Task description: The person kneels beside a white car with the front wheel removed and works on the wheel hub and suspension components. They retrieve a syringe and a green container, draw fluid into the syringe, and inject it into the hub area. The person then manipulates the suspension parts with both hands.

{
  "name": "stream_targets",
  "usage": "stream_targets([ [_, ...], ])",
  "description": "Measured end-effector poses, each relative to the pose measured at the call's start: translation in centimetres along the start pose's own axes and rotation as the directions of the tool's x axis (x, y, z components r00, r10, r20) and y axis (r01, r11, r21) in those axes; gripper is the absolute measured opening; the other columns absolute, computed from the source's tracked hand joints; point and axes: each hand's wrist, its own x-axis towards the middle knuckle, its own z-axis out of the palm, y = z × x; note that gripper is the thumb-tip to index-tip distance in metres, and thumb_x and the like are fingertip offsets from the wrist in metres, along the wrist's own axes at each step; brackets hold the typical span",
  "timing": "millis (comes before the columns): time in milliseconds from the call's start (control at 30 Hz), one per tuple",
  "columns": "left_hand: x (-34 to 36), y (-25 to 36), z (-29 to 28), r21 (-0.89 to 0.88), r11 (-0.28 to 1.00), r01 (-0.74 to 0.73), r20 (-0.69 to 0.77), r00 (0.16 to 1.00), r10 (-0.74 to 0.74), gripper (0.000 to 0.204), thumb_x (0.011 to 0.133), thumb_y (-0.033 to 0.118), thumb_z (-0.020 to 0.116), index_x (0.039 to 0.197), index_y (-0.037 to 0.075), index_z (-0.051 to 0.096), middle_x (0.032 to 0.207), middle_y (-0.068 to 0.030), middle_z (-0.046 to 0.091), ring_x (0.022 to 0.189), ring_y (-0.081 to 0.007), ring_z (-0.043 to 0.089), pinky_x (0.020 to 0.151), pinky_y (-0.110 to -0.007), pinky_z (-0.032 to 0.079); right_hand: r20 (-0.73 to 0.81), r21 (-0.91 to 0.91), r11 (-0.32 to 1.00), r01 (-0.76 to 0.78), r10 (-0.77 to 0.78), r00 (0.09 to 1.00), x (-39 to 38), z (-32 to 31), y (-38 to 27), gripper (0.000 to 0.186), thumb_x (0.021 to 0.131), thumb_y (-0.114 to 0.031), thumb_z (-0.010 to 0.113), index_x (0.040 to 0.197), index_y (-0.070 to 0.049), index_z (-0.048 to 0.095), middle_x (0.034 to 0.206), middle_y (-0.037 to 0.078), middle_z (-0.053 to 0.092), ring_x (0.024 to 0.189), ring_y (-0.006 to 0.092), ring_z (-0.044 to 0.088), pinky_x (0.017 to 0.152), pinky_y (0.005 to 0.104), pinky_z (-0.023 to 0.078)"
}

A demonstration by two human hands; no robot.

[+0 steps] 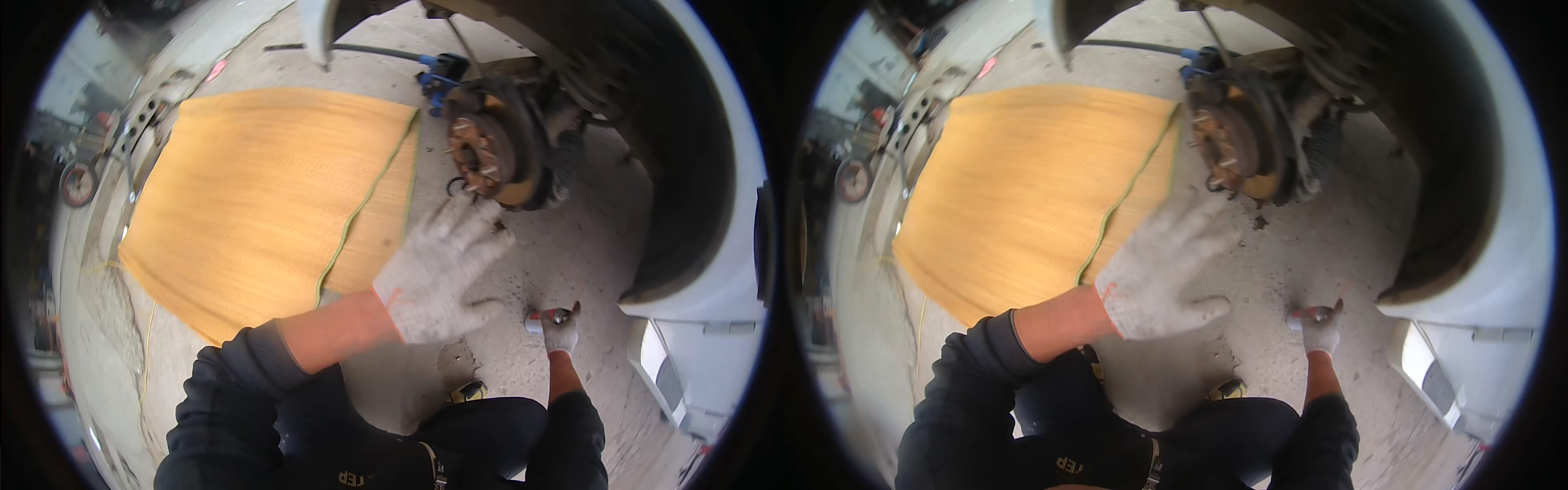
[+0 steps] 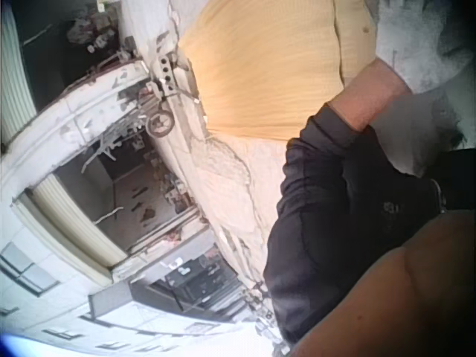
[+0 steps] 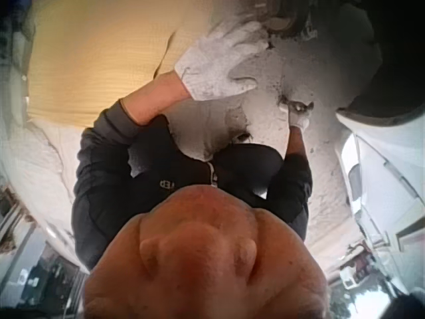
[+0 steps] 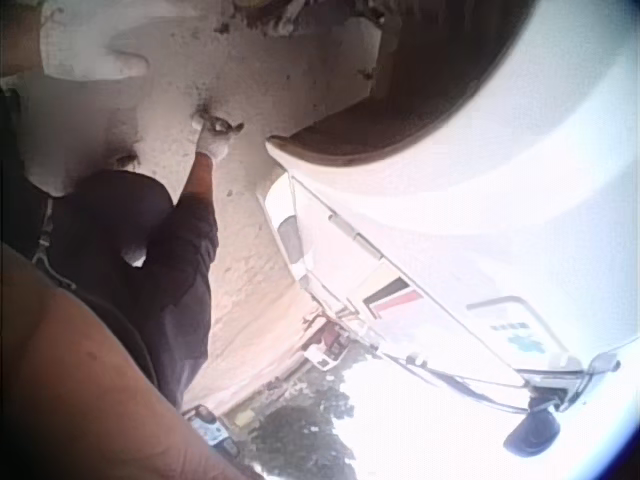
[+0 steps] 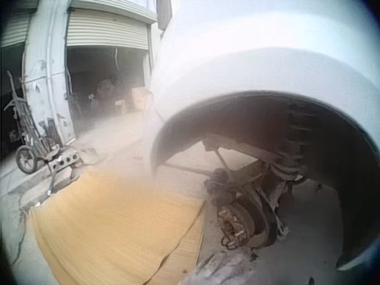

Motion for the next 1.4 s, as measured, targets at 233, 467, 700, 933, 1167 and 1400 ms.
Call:
stream_targets([
  [233, -7.8, 0.5, 0.7, -0.239, 0.91, 0.338, -0.06, 0.931, -0.361, 0.054, 0.091, 0.041, 0.072, 0.134, 0.008, 0.068, 0.151, -0.0185, 0.056, 0.147, -0.0431, 0.045, 0.125, -0.056, 0.034, 0.004, -0.471, 0.879, -0.069, 0.08, 0.997, -0.7, -6.3, 0.1, 0.128, 0.068, -0.06, 0.089, 0.163, 0.004, 0.031, 0.147, 0.029, 0.062, 0.134, 0.0439, 0.063, 0.11, 0.0463, 0.053],
  [467, -20.1, -1.4, -7.0, -0.336, 0.599, 0.727, -0.405, 0.463, -0.789, 0.024, 0.087, 0.019, 0.074, 0.105, 0.004, 0.077, 0.121, -0.0145, 0.074, 0.124, -0.0392, 0.062, 0.111, -0.047, 0.05, 0.249, -0.472, 0.823, 0.316, -0.22, 0.943, -10.4, -11.8, -19.0, 0.089, 0.08, -0.051, 0.076, 0.143, 0.01, 0.058, 0.132, 0.033, 0.07, 0.131, 0.0464, 0.063, 0.11, 0.0482, 0.051],
  [700, -54.1, 12.6, -27.3, -0.614, -0.616, 0.493, -0.089, -0.819, -0.566, 0.045, 0.097, 0.04, 0.063, 0.112, 0.001, 0.078, 0.115, -0.0238, 0.077, 0.11, -0.038, 0.073, 0.099, -0.046, 0.053, 0.705, -0.216, 0.798, 0.564, -0.272, 0.655, -25.5, -14.7, -35.2, 0.039, 0.091, -0.034, 0.069, 0.104, 0.001, 0.081, 0.096, 0.026, 0.079, 0.09, 0.0371, 0.078, 0.086, 0.045, 0.059],
  [933, -73.4, 47.4, -27.7, -0.517, -0.856, -0.01, -0.076, -0.995, 0.058, 0.04, 0.094, 0.035, 0.06, 0.114, 0.006, 0.079, 0.123, -0.0215, 0.076, 0.111, -0.0407, 0.074, 0.097, -0.05, 0.057, 0.849, 0.196, 0.581, 0.79, -0.503, 0.159, -32.1, -12.1, -49.6, 0.028, 0.097, -0.024, 0.064, 0.095, 0.0, 0.078, 0.075, 0.015, 0.074, 0.065, 0.0275, 0.071, 0.064, 0.0432, 0.056],
  [1167, -66.2, 60.9, -12.0, 0.121, -0.992, -0.035, 0.613, -0.783, 0.103, 0.035, 0.104, 0.029, 0.059, 0.129, 0.01, 0.075, 0.142, -0.0099, 0.071, 0.13, -0.0321, 0.068, 0.108, -0.048, 0.054, 0.976, -0.095, -0.209, 0.973, -0.21, 0.05, -35.7, -9.7, -65.4, 0.03, 0.096, -0.031, 0.067, 0.113, -0.01, 0.081, 0.097, 0.011, 0.081, 0.088, 0.0227, 0.077, 0.072, 0.0389, 0.06],
  [1400, -73.0, 52.5, -21.6, -0.004, -0.998, -0.069, 0.708, -0.705, 0.046, 0.035, 0.104, 0.03, 0.06, 0.129, 0.012, 0.076, 0.145, -0.0106, 0.069, 0.13, -0.0319, 0.069, 0.106, -0.049, 0.056, 0.977, -0.211, -0.721, 0.66, -0.142, 0.157, -47.7, -0.5, -76.0, 0.022, 0.097, -0.038, 0.072, 0.107, -0.023, 0.085, 0.111, -0.004, 0.083, 0.104, 0.0174, 0.078, 0.078, 0.0351, 0.062],
])
